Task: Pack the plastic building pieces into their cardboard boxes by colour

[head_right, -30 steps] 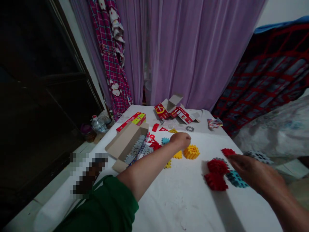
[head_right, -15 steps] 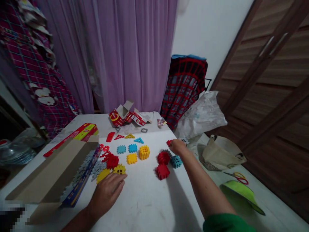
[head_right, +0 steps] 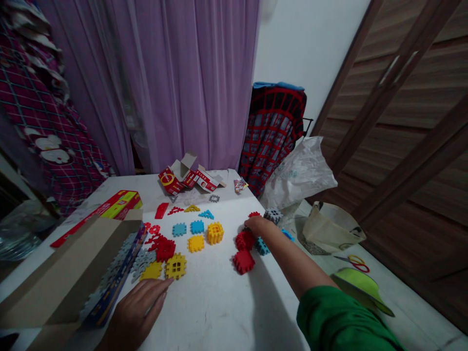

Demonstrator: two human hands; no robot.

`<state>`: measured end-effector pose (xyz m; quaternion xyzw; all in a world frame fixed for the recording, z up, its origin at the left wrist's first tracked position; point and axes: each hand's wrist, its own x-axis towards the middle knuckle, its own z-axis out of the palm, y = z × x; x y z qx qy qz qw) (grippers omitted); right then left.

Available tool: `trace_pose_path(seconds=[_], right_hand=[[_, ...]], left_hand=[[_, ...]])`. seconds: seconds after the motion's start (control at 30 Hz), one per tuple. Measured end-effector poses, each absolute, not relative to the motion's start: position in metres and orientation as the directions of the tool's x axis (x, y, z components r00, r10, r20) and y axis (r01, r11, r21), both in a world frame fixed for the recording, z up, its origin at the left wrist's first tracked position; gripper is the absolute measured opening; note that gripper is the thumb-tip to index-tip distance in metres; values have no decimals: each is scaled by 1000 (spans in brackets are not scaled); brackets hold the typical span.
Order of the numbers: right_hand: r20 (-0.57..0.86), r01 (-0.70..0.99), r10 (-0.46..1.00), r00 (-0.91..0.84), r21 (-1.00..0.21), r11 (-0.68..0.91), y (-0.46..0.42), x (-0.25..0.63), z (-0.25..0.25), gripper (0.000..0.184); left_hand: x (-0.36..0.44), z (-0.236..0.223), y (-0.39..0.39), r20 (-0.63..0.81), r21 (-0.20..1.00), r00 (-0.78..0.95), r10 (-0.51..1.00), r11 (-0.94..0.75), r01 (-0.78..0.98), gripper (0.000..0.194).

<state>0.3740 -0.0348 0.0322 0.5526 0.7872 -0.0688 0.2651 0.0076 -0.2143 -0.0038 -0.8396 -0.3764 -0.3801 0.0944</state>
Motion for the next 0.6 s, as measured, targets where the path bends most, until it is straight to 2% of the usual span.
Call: trace_pose_path(seconds=[0.27,0.47,0.6], right_hand=[[-499,898,821,-278,169,407,-30,378,25,47],[-421,909,857,-296,152,388,-27,381,19,46],[-382,926,884,-269,150,346,-19,379,14,46]], left_hand=[[-10,-8,-218,667,141,426,611,-665,733,29],[-21,-17,-222,692,88,433,578,-662,744,28],[-23,-15,-219,683,102,422,596,-651,753,27]])
